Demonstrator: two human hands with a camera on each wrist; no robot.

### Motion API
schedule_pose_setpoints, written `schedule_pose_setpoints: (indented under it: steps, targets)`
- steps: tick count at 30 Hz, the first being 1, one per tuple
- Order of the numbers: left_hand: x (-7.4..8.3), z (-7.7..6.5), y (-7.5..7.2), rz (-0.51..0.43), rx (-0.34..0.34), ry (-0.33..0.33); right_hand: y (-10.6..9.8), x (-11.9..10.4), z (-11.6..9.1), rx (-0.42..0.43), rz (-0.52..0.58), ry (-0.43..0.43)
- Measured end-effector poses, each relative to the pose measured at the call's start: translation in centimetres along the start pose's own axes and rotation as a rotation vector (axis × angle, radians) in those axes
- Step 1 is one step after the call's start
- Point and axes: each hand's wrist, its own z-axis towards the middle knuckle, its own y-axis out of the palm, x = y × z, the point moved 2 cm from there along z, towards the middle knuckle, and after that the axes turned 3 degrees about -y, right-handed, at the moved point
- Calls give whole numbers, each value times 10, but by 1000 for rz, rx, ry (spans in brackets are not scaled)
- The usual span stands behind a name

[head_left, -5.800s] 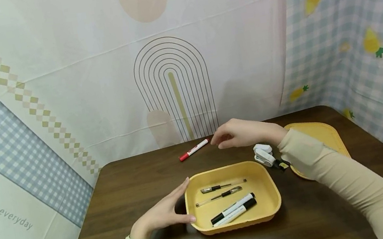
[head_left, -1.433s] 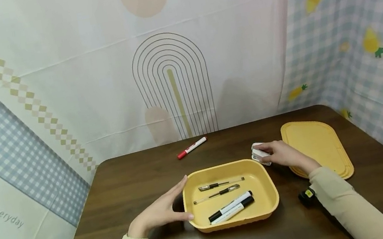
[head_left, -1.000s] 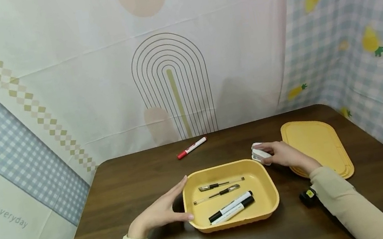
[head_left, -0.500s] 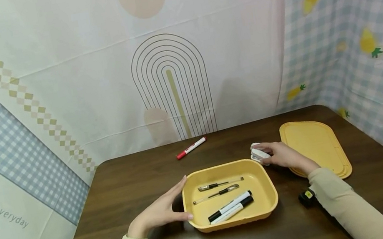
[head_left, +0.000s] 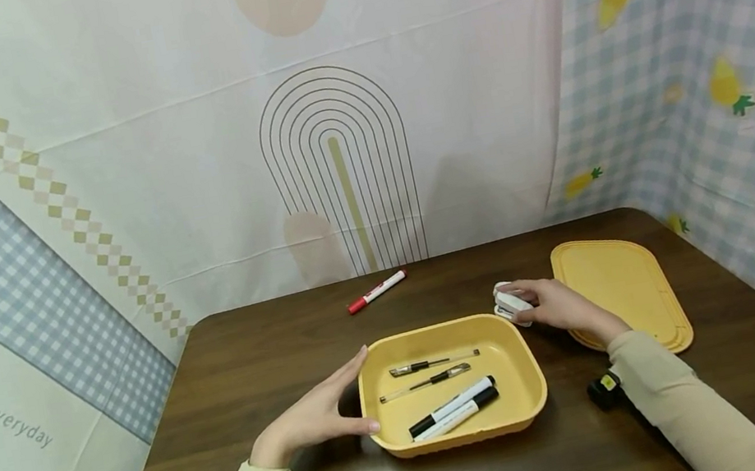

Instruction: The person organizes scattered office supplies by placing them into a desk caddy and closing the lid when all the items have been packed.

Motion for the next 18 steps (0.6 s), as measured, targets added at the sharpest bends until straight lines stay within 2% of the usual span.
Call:
schedule_pose_setpoints:
  steps: [18]
  targets:
    - [-1,0,1,10,2,-5,-12,-10,2,38,72,-11]
